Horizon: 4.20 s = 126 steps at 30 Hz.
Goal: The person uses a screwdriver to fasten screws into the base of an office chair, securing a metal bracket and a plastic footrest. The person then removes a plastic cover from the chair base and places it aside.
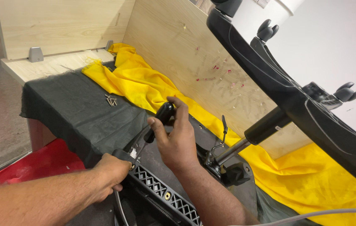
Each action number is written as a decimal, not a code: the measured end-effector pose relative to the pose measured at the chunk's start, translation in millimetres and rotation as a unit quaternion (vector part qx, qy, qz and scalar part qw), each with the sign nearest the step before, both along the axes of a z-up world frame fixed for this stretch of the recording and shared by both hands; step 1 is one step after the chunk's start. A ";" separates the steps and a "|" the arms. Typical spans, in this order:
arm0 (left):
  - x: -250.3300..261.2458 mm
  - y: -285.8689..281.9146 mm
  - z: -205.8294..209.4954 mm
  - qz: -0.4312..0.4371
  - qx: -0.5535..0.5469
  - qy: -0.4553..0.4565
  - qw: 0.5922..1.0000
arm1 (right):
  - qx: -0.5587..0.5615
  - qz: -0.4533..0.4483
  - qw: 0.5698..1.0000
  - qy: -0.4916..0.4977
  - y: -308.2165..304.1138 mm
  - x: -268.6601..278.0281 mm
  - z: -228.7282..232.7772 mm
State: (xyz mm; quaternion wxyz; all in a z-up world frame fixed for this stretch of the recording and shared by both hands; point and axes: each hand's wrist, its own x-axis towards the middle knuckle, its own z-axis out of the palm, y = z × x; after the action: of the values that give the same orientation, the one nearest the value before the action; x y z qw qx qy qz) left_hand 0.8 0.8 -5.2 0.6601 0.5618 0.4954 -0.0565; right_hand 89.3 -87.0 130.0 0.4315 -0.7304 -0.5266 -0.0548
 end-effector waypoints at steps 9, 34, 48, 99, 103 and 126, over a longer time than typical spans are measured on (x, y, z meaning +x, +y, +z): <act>-1.9 -0.1 -1.0 0.026 -0.008 -0.007 1.000 | -0.017 0.220 0.951 0.216 -16.1 4.7 3.0; -3.9 -8.0 17.7 0.074 0.034 0.022 0.996 | -0.039 -0.039 0.998 0.001 2.6 0.7 -3.8; -2.3 -8.9 12.9 0.077 -0.014 0.014 0.997 | -0.045 -0.024 0.995 0.084 3.5 -3.7 6.0; -5.9 -9.6 9.3 0.091 0.033 -0.012 0.995 | -0.011 0.047 0.993 0.109 -3.5 10.2 -2.5; -3.3 -7.8 4.8 0.076 0.022 0.005 0.997 | -0.001 0.159 0.956 0.248 -10.6 12.7 2.6; -7.0 -10.3 -24.5 0.031 0.144 0.005 0.989 | 0.041 -0.144 0.988 0.040 -13.1 -18.4 -10.8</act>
State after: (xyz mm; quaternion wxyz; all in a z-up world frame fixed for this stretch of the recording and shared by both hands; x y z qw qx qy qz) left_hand -6.1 -9.4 -29.7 0.5710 0.6351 0.5191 0.0335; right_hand 70.9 -100.1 119.2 0.4693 -0.7822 -0.3952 -0.1082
